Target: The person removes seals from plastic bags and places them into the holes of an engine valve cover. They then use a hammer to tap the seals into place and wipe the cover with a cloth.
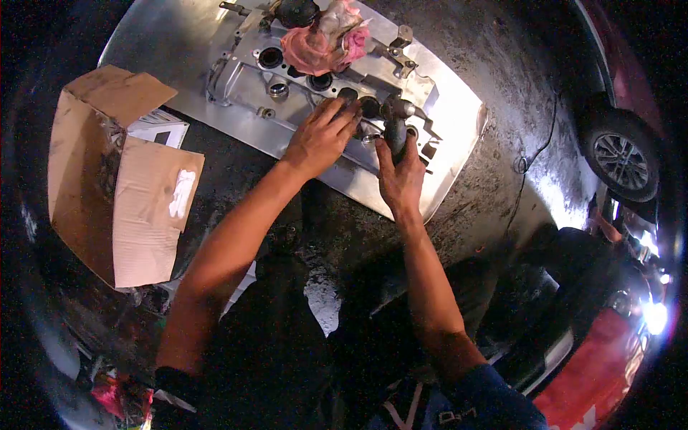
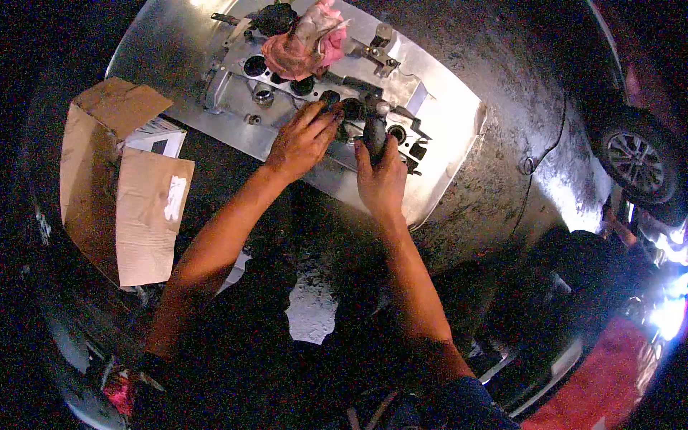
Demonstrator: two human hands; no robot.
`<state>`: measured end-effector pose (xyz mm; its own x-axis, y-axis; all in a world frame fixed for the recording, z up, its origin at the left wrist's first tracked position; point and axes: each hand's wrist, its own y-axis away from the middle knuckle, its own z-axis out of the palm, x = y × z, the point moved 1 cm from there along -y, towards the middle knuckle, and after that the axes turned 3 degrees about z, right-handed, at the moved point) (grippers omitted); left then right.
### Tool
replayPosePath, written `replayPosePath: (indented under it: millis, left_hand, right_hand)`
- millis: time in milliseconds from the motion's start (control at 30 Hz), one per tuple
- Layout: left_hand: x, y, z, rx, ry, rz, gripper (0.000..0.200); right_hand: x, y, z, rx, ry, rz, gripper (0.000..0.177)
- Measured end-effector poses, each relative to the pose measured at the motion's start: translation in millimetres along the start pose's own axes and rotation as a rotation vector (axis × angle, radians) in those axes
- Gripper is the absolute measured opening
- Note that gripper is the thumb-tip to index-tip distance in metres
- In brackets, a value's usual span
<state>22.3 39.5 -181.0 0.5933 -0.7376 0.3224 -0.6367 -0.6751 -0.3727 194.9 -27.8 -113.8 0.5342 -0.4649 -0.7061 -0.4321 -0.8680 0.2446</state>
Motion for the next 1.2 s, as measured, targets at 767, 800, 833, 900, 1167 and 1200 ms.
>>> replayPosePath:
  millis: [767,800,833,900,1167,1200]
  left_hand:
    - [-88.9,-103.7,-53.9,0.128,-0.199,0.081,0.054]
    - [-91.1,-103.3,-52.9,0.140,-0.201,0.163,0.054]
    - [-91.3,-101.0,-50.0,0.119,-0.250,0.141,0.054]
    - [-89.1,-95.9,-45.5,0.077,-0.349,0.097,0.056]
    - [-116.3,-128.4,-100.3,0.093,-0.149,-0.233,0.041]
    - [-122.4,-128.7,-94.0,-0.010,-0.249,-0.199,0.046]
  right_hand:
    - [-41.5,0.6,-11.4,-0.008,-0.150,0.032,0.039]
    - [-43.1,-0.3,-11.3,-0.004,-0.130,0.022,0.039]
    - [-44.0,-0.6,-10.4,-0.001,-0.111,0.016,0.039]
    - [-44.0,-1.4,-5.5,-0.021,-0.154,0.045,0.041]
    - [-36.9,-11.5,0.0,-0.029,-0.122,0.076,0.045]
    - [-40.6,-5.9,-0.6,-0.013,-0.105,0.041,0.045]
